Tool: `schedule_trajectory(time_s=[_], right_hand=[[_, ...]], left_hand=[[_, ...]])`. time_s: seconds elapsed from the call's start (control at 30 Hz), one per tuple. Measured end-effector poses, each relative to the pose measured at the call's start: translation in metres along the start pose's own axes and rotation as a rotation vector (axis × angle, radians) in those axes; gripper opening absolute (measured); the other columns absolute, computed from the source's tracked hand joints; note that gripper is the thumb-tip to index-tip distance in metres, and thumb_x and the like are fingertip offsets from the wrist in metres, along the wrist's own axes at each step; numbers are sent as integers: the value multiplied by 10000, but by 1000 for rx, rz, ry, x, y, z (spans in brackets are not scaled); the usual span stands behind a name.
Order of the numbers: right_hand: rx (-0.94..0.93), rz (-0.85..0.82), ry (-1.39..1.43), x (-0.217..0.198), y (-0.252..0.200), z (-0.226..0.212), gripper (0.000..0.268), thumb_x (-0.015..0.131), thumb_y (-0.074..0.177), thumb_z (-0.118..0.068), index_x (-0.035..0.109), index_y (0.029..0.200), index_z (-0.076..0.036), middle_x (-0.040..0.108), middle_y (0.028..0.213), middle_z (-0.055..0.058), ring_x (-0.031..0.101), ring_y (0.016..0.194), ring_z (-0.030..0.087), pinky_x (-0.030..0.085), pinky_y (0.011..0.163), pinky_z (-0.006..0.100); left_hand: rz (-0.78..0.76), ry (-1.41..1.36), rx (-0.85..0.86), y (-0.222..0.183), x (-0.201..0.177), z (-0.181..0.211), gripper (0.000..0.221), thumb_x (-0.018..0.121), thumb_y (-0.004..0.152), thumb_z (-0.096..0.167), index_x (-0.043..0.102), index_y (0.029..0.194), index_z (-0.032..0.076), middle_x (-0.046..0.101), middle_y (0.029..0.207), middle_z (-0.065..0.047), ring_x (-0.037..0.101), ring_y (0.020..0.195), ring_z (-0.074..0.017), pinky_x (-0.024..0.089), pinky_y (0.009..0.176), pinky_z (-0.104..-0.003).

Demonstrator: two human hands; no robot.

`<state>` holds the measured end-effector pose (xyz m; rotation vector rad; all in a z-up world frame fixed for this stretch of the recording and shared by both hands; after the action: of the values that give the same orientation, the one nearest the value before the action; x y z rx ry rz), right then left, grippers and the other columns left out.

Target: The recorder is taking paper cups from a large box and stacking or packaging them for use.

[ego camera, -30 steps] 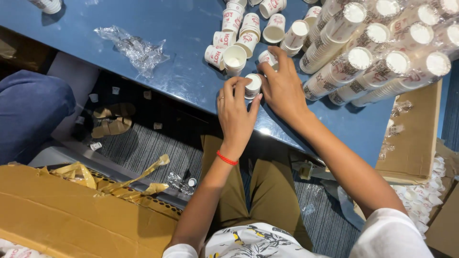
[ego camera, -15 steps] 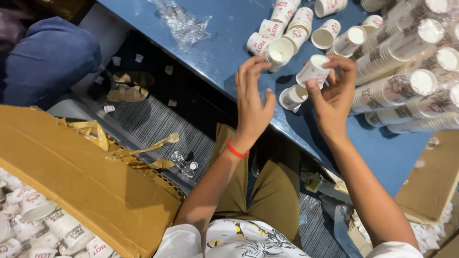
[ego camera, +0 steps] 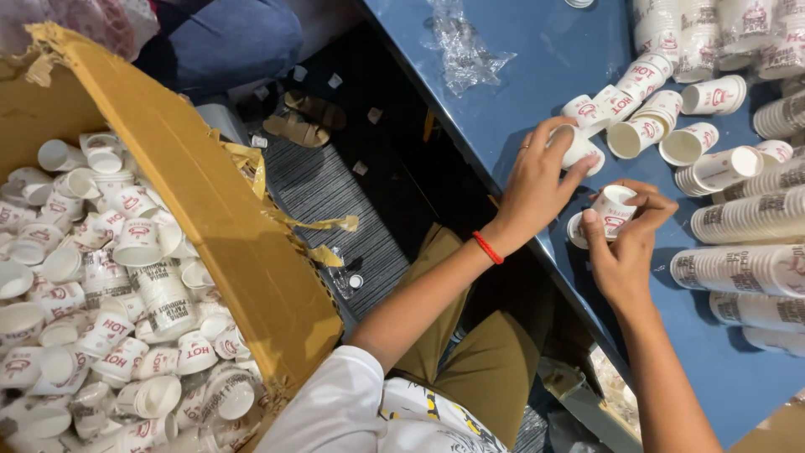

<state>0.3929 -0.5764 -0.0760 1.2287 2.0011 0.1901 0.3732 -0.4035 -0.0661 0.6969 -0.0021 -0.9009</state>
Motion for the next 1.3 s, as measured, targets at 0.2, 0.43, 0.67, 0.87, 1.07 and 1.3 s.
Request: schedule_trajectory(time_s=[0.2, 0.43, 0.67, 0.87, 1.07, 1.3], right_hand=[[-45, -75, -121, 7, 0, -6, 473, 658, 1088, -79, 204, 1212, -24, 474, 1312, 247, 544, 1138, 281, 435, 1070, 410], [-70, -99, -156, 2, -7, 41, 596, 743, 1144, -69, 199, 1373, 6, 464, 1388, 254, 523, 1228, 290, 456, 1123, 388], [78, -137, -235, 0, 2, 19, 638, 830, 1053, -91, 286, 1378, -11, 596, 1252, 285, 655, 1198, 395, 502, 1037, 411], [176, -38, -238, 2, 1, 34, 1016, 769, 929, -125, 70, 1656, 1, 648, 1363, 291, 684, 1141, 447, 533, 907, 460], [178, -48, -272, 3, 8, 16, 941, 752, 963, -107, 146, 1683, -90, 706, 1259, 255, 713, 1176, 413, 572, 948, 455], [122, -160, -98, 0, 8, 1, 1088, 729, 833, -14, 73, 1696, -103, 682, 1326, 236, 703, 1244, 365, 542, 1006, 412]], left_hand=[[122, -397, -213, -23, -21, -7, 374, 731, 963, 232, 569, 1233, 31, 636, 1203, -121, 689, 1050, -265, 584, 884, -377], [7, -876, -171, -36, -27, -1, 568, 783, 939, 211, 534, 1426, 55, 616, 1239, -80, 631, 1118, -142, 570, 1006, -320], [21, -817, -246, -37, 18, -9, 509, 832, 914, 310, 596, 1255, 14, 697, 1206, -139, 677, 1122, -170, 580, 974, -331], [44, -607, 16, -35, 49, 3, 605, 788, 917, 429, 428, 1239, 65, 612, 1221, -92, 636, 1171, -196, 559, 1024, -331], [-16, -139, 76, -48, 17, 11, 659, 722, 934, 391, 457, 1440, 63, 609, 1364, -162, 599, 1251, -366, 487, 1059, -471], [-124, -41, 22, -44, -12, 16, 560, 778, 900, 267, 520, 1345, 45, 630, 1313, -139, 614, 1240, -357, 498, 1068, -469]])
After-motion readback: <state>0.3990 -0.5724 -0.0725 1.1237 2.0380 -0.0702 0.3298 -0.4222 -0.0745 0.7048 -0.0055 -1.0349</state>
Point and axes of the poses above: each hand's wrist, its own y-axis towards the middle knuckle, its own x-axis out of the palm, z = x × y, the point moved 2 cm from there along y, towards the middle knuckle
